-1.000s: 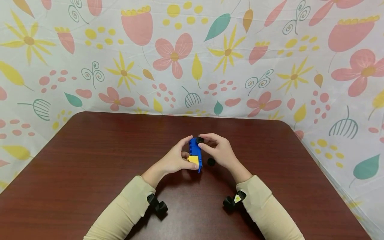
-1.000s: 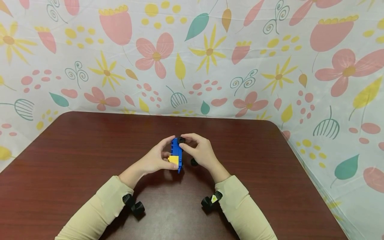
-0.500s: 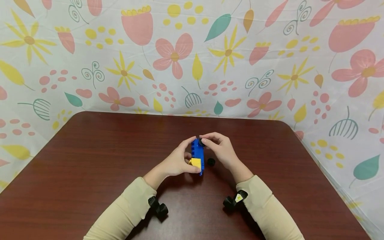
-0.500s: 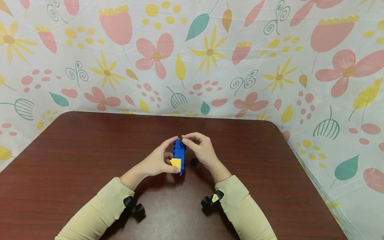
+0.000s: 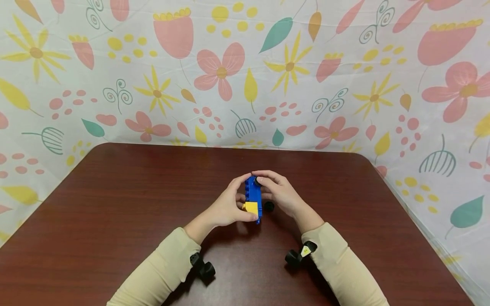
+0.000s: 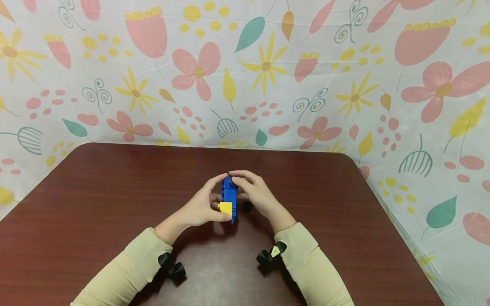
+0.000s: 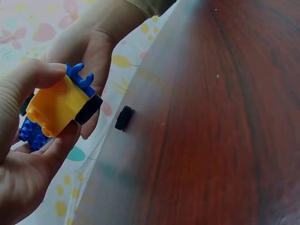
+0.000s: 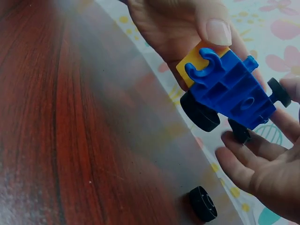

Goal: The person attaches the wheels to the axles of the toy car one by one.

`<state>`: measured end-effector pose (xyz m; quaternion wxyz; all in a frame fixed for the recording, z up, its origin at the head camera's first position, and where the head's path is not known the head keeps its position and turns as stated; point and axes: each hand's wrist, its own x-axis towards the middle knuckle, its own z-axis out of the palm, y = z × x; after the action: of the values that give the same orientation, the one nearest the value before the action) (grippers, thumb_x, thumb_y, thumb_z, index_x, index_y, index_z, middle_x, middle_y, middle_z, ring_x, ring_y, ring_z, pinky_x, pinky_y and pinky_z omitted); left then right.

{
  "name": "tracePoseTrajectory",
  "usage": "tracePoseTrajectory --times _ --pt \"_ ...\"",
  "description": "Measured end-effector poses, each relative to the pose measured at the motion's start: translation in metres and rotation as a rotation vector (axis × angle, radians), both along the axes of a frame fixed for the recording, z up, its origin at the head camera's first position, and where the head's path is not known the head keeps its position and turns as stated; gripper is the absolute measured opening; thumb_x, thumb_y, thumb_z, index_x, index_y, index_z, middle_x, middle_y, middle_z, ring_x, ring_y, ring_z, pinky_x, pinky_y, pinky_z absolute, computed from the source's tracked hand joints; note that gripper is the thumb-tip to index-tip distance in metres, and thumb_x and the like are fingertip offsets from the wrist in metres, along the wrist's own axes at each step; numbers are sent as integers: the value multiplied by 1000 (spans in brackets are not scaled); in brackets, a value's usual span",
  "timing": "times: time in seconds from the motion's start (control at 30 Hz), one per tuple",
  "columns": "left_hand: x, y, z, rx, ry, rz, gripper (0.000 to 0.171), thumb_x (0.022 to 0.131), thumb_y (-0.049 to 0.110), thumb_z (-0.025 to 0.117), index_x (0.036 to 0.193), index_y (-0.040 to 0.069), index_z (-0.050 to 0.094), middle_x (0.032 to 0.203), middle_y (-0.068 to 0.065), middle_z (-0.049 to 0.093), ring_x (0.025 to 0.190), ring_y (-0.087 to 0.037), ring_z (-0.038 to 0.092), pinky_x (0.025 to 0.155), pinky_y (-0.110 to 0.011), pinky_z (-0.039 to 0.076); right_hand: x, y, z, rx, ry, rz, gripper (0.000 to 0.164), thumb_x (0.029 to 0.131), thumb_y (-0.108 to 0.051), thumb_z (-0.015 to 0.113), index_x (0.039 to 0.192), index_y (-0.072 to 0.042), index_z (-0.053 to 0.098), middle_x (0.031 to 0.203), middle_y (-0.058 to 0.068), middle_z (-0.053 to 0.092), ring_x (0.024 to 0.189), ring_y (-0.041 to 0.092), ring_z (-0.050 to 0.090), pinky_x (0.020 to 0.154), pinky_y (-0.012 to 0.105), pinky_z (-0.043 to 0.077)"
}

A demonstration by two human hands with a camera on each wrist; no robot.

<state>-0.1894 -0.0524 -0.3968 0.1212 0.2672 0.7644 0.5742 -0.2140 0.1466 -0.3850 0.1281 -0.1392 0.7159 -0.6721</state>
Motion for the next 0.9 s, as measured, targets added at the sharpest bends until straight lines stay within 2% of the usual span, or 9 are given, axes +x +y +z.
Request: tracePoseTrajectory --times 0.17,0.43,0.9 --pt "0 1 0 7 12 2 103 74 11 80 152 15 12 150 -11 14 99 -21 60 83 -29 52 1 -1 1 -56 -53 10 44 98 -32 51 131 -2 51 120 9 57 95 17 66 84 39 54" --pt "0 2 -2 8 -12 17 105 75 12 80 152 17 9 152 -8 17 101 -20 61 82 -29 54 3 -3 2 -101 -64 -20 43 97 -29 53 129 -1 52 109 3 62 88 17 65 79 39 56" --pt "1 3 -1 20 29 22 103 73 9 81 151 15 15 150 -6 23 101 -19 63 82 -28 54 7 -7 6 -174 -39 -78 32 97 -19 53 121 1 58 106 2 62 87 17 65 74 35 56"
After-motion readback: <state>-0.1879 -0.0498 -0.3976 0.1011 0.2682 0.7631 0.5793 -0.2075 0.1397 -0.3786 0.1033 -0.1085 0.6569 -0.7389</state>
